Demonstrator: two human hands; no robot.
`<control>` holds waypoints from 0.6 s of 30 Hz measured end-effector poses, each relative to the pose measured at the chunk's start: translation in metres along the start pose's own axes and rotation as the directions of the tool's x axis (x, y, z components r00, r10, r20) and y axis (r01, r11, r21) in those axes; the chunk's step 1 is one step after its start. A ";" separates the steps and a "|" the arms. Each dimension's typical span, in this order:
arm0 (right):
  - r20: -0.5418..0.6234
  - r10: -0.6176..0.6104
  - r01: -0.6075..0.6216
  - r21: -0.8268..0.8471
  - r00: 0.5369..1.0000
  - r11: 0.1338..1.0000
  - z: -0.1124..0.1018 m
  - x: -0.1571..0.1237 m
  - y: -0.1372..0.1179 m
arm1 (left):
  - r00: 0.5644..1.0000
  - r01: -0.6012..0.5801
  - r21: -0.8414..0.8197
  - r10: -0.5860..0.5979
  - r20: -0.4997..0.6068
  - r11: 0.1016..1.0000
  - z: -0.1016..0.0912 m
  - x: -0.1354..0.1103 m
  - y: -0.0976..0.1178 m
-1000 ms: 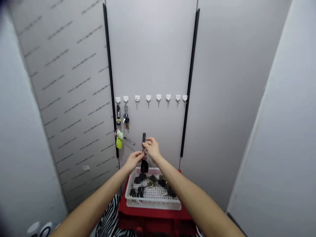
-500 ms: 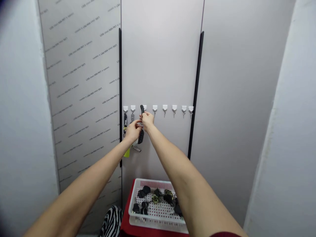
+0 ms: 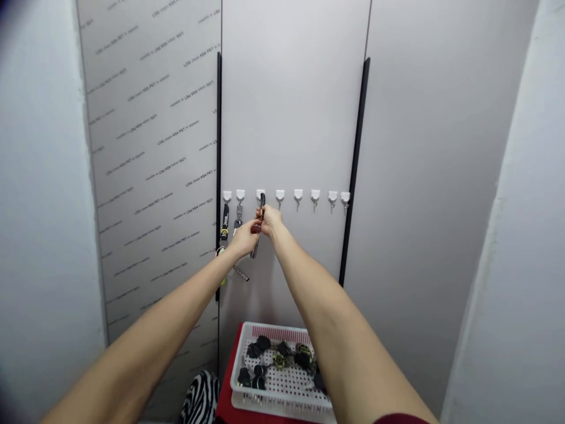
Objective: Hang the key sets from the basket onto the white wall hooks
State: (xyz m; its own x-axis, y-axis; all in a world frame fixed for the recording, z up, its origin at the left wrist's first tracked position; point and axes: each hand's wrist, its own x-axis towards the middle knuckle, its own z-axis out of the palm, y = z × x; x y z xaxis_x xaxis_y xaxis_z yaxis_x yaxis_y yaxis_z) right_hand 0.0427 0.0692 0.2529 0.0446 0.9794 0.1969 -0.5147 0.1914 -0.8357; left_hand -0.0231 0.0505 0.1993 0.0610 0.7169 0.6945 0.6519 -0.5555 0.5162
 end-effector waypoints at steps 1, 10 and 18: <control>0.013 0.004 -0.004 -0.001 1.000 1.000 -0.001 -0.001 0.000 | 1.000 -0.007 -0.013 0.007 0.001 1.000 0.001 -0.001 0.000; 0.025 -0.034 0.037 -0.161 0.999 0.986 0.004 -0.001 -0.003 | 1.000 -0.004 -0.028 0.004 0.005 1.000 -0.001 -0.007 0.008; -0.077 0.041 -0.064 -0.326 0.996 0.943 -0.006 0.008 0.008 | 0.997 -0.008 -0.012 0.009 0.083 1.000 0.003 -0.010 0.000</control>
State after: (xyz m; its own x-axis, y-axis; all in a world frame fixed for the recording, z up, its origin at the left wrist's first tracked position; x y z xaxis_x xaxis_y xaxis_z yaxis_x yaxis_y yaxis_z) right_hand 0.0441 0.0787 0.2452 0.0894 0.9884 0.1224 -0.2091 0.1388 -0.9680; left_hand -0.0217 0.0444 0.1912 0.1290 0.7444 0.6552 0.6424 -0.5660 0.5167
